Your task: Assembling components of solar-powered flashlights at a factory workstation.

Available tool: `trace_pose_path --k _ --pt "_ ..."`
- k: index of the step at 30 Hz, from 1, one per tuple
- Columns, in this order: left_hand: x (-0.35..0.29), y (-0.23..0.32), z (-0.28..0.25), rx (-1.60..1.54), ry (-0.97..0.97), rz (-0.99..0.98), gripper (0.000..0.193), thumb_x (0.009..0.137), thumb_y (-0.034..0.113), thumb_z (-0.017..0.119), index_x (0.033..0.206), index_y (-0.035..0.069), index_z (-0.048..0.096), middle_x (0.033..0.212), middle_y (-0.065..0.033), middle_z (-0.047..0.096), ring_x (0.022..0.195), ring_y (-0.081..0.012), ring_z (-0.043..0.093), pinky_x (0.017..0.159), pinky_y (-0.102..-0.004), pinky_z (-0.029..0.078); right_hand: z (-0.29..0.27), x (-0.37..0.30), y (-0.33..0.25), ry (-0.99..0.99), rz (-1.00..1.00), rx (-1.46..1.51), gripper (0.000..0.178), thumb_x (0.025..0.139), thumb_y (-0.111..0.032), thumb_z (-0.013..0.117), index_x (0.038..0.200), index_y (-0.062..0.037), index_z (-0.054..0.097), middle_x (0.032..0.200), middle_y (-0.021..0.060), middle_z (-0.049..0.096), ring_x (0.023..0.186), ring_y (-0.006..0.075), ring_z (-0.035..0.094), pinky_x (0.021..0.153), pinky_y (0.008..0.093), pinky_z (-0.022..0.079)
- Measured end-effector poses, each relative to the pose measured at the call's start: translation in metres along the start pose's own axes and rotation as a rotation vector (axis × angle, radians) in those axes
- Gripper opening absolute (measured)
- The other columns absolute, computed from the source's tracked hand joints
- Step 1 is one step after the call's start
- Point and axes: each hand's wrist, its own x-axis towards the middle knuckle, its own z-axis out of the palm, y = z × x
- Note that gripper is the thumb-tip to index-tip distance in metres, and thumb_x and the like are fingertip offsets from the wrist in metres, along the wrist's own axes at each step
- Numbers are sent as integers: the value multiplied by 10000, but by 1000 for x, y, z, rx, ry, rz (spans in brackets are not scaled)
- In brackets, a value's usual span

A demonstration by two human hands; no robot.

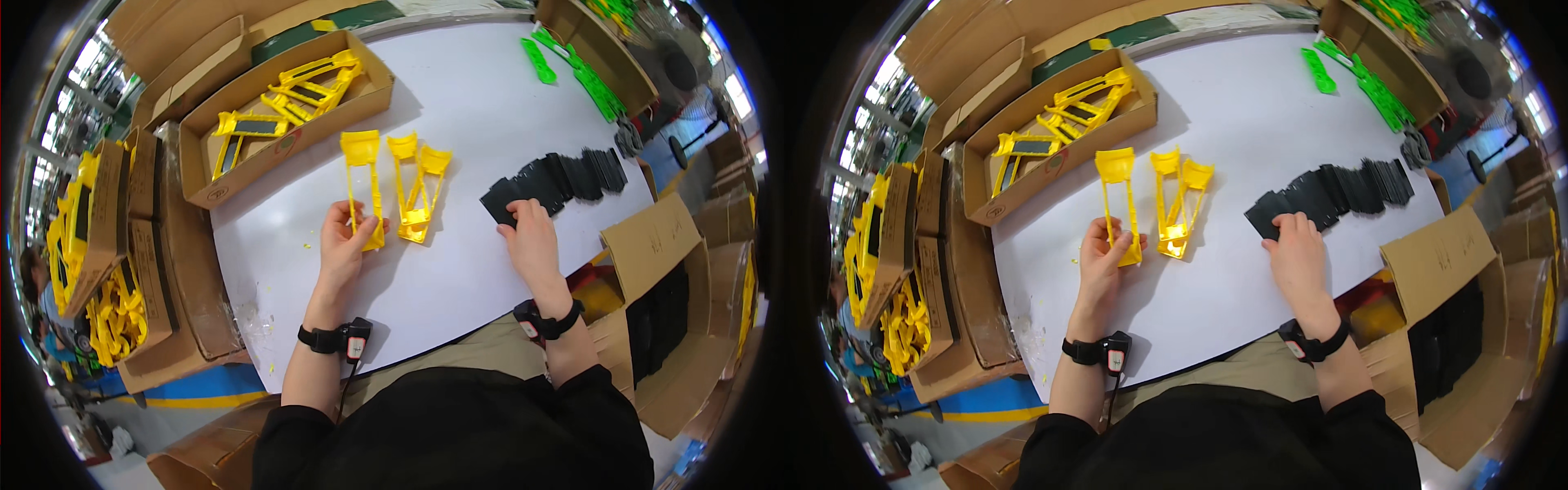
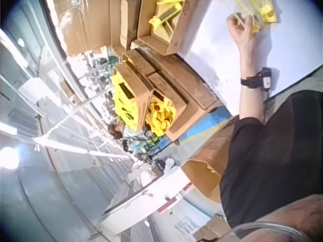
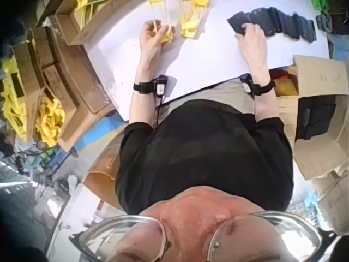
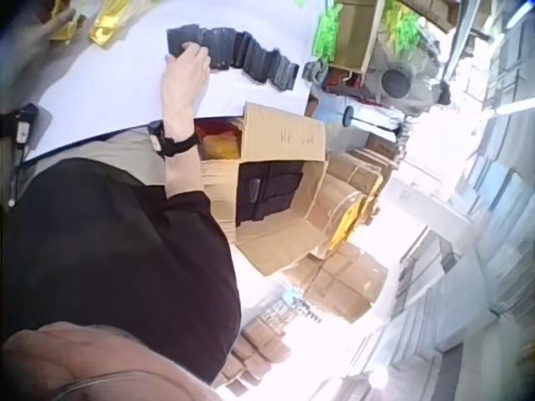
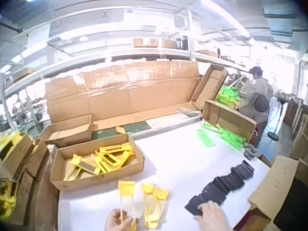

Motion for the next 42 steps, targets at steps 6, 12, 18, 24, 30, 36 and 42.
trace_pose_path --k 6,12,18,24,30,36,42 --pt "0 1 -7 -38 -89 -104 192 896 53 597 1019 28 452 983 -83 540 797 -170 633 722 -295 540 -15 17 -10 -112 75 166 235 721 -56 719 894 -12 566 875 119 553 837 299 558 745 369 464" --pt "-4 -2 -5 -122 -173 -71 337 939 187 567 1203 16 444 1099 -84 522 817 -168 617 740 -298 520 -36 28 -48 -389 169 726 162 785 -51 679 931 -4 623 880 131 614 712 218 592 608 310 475" --pt "-5 -2 -10 40 -350 -63 352 884 118 642 1171 4 473 978 -64 589 814 -131 603 722 -258 499 -9 35 -114 -418 -210 732 520 750 -65 719 1216 -43 490 843 133 627 669 174 610 642 278 498" --pt "-7 -4 -3 89 -271 -127 255 841 70 682 1034 8 526 915 -47 612 832 -98 603 716 -244 486 37 21 -126 21 -164 816 593 751 -81 733 1242 4 412 916 115 598 735 176 613 652 280 496" --pt "-10 -3 -5 -26 -264 -33 258 879 65 631 1095 6 501 968 -66 609 825 -121 617 741 -261 502 45 18 -142 -100 -125 789 265 815 -141 666 975 39 556 925 162 577 885 304 577 765 372 466" --pt "-7 -3 -5 -57 -223 -7 218 937 105 555 1123 9 492 997 -54 595 925 -95 581 821 -258 486 37 6 -142 -106 -251 757 256 889 -160 569 1037 42 522 1010 190 551 970 341 523 837 384 428" --pt "-11 -8 -3 -151 -207 -88 177 973 171 500 1066 21 518 974 -18 586 850 -66 541 745 -228 463 46 1 -141 -89 -239 757 227 901 -107 531 1063 49 501 1008 208 542 934 368 535 806 394 443"
